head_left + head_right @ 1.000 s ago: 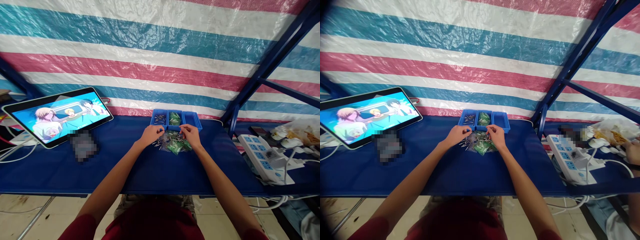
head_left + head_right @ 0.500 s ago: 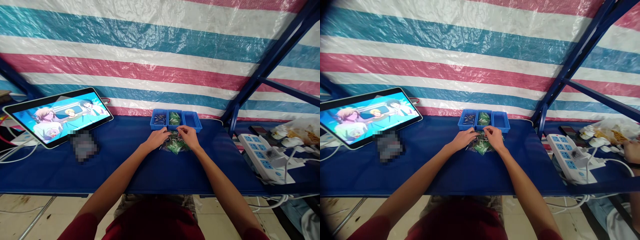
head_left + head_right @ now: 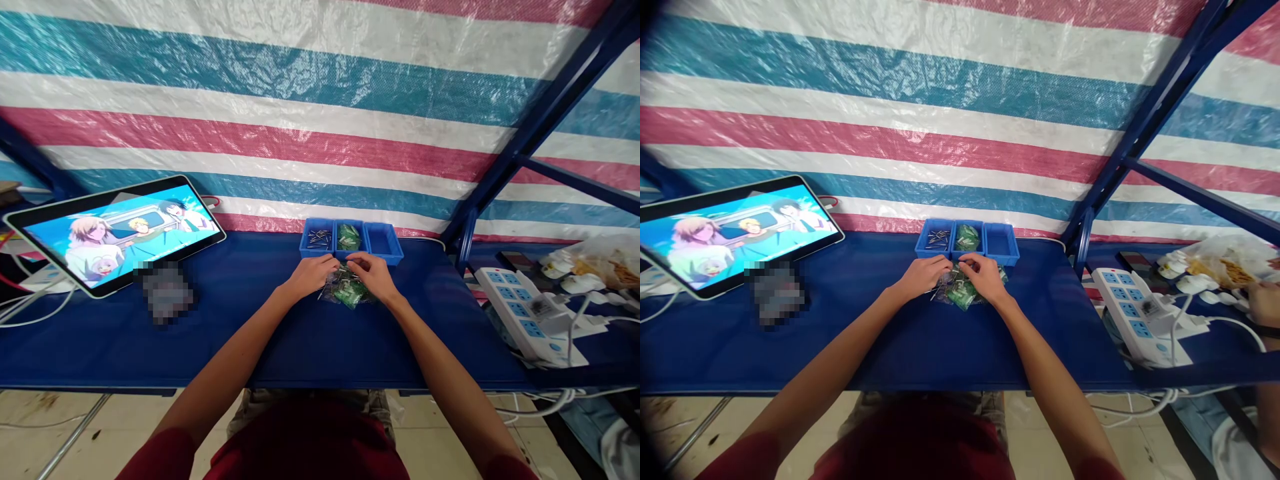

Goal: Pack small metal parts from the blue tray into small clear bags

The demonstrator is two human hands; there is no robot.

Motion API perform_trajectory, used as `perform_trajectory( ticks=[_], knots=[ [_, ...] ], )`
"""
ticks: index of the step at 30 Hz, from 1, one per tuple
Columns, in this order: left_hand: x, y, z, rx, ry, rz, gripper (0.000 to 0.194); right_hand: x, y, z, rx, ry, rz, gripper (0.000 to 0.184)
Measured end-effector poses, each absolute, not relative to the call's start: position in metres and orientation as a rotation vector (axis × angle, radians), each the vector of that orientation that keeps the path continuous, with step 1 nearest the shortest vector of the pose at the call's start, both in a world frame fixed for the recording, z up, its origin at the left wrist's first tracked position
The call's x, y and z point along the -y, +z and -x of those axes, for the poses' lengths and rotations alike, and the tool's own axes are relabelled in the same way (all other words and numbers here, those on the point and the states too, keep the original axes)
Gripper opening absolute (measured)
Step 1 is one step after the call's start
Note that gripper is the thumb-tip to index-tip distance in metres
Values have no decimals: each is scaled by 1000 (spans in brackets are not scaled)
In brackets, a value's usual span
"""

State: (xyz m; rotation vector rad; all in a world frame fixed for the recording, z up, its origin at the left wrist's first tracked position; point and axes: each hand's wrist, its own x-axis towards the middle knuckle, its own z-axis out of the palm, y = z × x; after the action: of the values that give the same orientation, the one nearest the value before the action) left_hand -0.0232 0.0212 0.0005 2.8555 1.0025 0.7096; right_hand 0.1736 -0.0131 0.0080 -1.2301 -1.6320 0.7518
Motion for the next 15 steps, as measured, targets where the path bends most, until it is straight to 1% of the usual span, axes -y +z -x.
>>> perform_trajectory(
  ticks=[5, 7, 10, 12, 15],
  knots=[
    [-13, 1, 13, -989, 1123, -2504, 28, 15, 11, -170, 1704, 722, 1174, 17],
    [-10, 1, 9, -987, 1235, -2355, 26, 15, 11, -170, 1695, 695, 1173, 18],
    [-7, 1, 4, -1021, 1343, -2142, 23, 15, 10, -171, 1713, 659, 1163, 18],
    [-5, 1, 3, -1027, 1387, -1963, 25, 15, 10, -172, 1731, 636, 1152, 17],
    [-5, 2, 1, -984, 1404, -1722, 30, 16, 9, -172, 1734, 633, 1141, 21]
  ],
)
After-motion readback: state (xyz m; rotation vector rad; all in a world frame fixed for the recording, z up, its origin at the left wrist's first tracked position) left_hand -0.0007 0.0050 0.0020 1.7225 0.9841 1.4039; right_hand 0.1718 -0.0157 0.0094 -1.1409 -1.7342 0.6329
